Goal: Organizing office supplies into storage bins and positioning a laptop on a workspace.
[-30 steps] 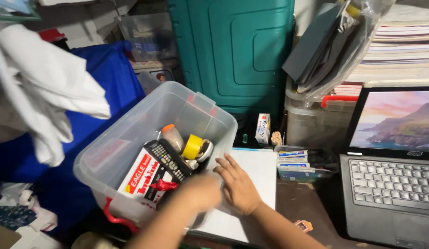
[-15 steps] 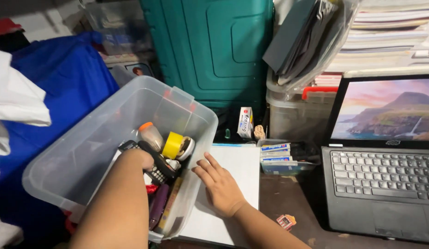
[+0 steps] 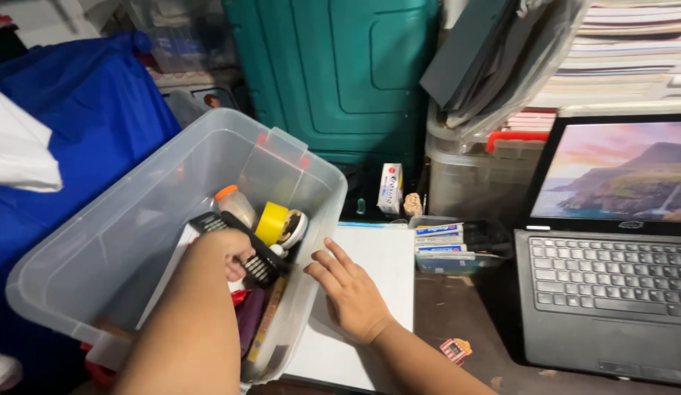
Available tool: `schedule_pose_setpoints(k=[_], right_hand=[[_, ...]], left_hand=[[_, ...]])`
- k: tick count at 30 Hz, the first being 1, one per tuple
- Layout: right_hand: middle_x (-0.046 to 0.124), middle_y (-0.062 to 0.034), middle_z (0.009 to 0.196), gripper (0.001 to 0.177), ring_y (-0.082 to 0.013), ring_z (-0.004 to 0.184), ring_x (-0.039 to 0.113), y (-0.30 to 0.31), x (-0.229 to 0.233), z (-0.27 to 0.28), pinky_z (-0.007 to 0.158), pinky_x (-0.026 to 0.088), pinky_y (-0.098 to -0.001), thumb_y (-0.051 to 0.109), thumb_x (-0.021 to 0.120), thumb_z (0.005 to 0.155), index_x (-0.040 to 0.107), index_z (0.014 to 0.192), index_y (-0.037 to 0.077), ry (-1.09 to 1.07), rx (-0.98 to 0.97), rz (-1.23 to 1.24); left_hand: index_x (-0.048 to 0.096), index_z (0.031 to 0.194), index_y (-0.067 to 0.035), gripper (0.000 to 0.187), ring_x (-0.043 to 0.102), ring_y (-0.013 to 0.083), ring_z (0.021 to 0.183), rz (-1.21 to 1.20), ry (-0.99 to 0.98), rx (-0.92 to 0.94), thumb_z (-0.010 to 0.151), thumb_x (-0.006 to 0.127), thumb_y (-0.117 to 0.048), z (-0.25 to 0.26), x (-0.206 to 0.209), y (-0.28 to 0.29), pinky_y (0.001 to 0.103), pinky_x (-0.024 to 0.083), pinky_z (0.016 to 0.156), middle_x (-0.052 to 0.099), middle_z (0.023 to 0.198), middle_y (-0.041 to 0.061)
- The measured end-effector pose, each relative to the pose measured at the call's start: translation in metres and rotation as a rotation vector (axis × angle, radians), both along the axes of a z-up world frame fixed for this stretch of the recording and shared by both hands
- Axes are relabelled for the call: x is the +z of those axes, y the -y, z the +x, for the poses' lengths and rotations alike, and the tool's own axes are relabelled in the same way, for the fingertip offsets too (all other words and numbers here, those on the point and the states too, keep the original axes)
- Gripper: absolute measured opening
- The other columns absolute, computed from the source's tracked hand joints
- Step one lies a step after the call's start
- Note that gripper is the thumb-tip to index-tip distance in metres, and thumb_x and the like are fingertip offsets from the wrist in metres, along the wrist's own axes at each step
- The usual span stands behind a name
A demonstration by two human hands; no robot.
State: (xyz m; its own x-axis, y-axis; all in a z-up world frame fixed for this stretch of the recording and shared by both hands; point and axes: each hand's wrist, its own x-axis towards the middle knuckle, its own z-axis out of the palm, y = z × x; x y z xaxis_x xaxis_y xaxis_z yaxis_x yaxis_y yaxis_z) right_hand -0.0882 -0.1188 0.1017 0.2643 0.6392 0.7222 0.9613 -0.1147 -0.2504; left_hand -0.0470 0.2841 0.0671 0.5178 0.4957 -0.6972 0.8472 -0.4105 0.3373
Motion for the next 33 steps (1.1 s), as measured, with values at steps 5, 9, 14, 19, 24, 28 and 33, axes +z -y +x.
schedule_pose_setpoints(k=[5, 9, 14, 19, 24, 28, 33], right_hand=[[0.054, -0.0156, 0.139, 0.063, -0.0419, 0.147, 0.036, -0.001, 0.002, -0.002, 0.102, 0.045, -0.0468, -0.008, 0.057, 0.069, 0.058, 0.130, 0.007, 0.002, 0.002, -0.004], [0.055, -0.0160, 0.138, 0.064, -0.0429, 0.147, 0.038, 0.002, 0.000, -0.001, 0.107, 0.044, -0.0478, -0.009, 0.055, 0.067, 0.059, 0.129, 0.007, 0.013, -0.005, 0.020], [0.054, -0.0194, 0.139, 0.066, -0.0462, 0.146, 0.037, 0.003, -0.001, 0.000, 0.108, 0.043, -0.0498, -0.007, 0.057, 0.064, 0.058, 0.129, 0.005, 0.004, 0.027, 0.036], [0.054, -0.0179, 0.141, 0.066, -0.0460, 0.147, 0.037, 0.003, -0.007, 0.002, 0.105, 0.045, -0.0492, -0.007, 0.058, 0.065, 0.058, 0.130, 0.006, -0.002, 0.024, 0.036], [0.054, -0.0132, 0.142, 0.066, -0.0441, 0.150, 0.036, 0.002, -0.007, 0.002, 0.100, 0.048, -0.0474, -0.008, 0.060, 0.068, 0.058, 0.132, 0.009, -0.017, 0.031, 0.007], [0.053, -0.0140, 0.143, 0.067, -0.0440, 0.150, 0.035, 0.002, -0.006, 0.002, 0.098, 0.047, -0.0478, -0.007, 0.062, 0.067, 0.057, 0.132, 0.009, -0.031, 0.037, -0.007], [0.052, -0.0142, 0.142, 0.067, -0.0435, 0.150, 0.034, 0.002, -0.005, 0.001, 0.101, 0.047, -0.0473, -0.007, 0.062, 0.067, 0.057, 0.132, 0.009, -0.036, 0.035, -0.013]], left_hand=[[0.060, 0.132, -0.005, 0.039, 0.073, 0.0350, 0.101, 0.081, 0.195, 0.114, 0.097, 0.049, -0.018, 0.002, 0.061, 0.068, 0.047, 0.057, 0.085, 0.077, 0.117, 0.020], [0.069, 0.133, -0.005, 0.044, 0.069, 0.0346, 0.119, 0.618, 0.283, -0.252, 0.095, 0.060, -0.026, 0.044, 0.066, 0.105, 0.045, 0.056, 0.097, 0.069, 0.126, 0.019], [0.067, 0.136, -0.013, 0.046, 0.056, 0.0340, 0.136, 0.714, 0.259, -0.243, 0.094, 0.063, -0.031, 0.017, 0.094, 0.164, 0.047, 0.047, 0.109, 0.058, 0.145, 0.014], [0.058, 0.143, -0.023, 0.055, 0.038, 0.0331, 0.148, 0.729, 0.193, -0.259, 0.090, 0.068, -0.037, 0.012, 0.077, 0.177, 0.050, 0.031, 0.121, 0.041, 0.158, 0.014], [0.073, 0.128, -0.022, 0.056, 0.038, 0.0324, 0.146, 0.884, 0.254, -0.220, 0.079, 0.079, -0.047, 0.025, 0.035, 0.151, 0.046, 0.036, 0.118, 0.037, 0.158, 0.017], [0.074, 0.125, -0.019, 0.058, 0.043, 0.0339, 0.141, 0.894, 0.253, -0.256, 0.076, 0.080, -0.050, 0.016, 0.059, 0.151, 0.042, 0.042, 0.112, 0.037, 0.158, 0.018], [0.074, 0.122, -0.008, 0.066, 0.060, 0.0370, 0.124, 0.499, 0.618, 0.117, 0.086, 0.064, -0.063, 0.048, 0.054, 0.079, 0.044, 0.047, 0.106, 0.065, 0.134, 0.026]])
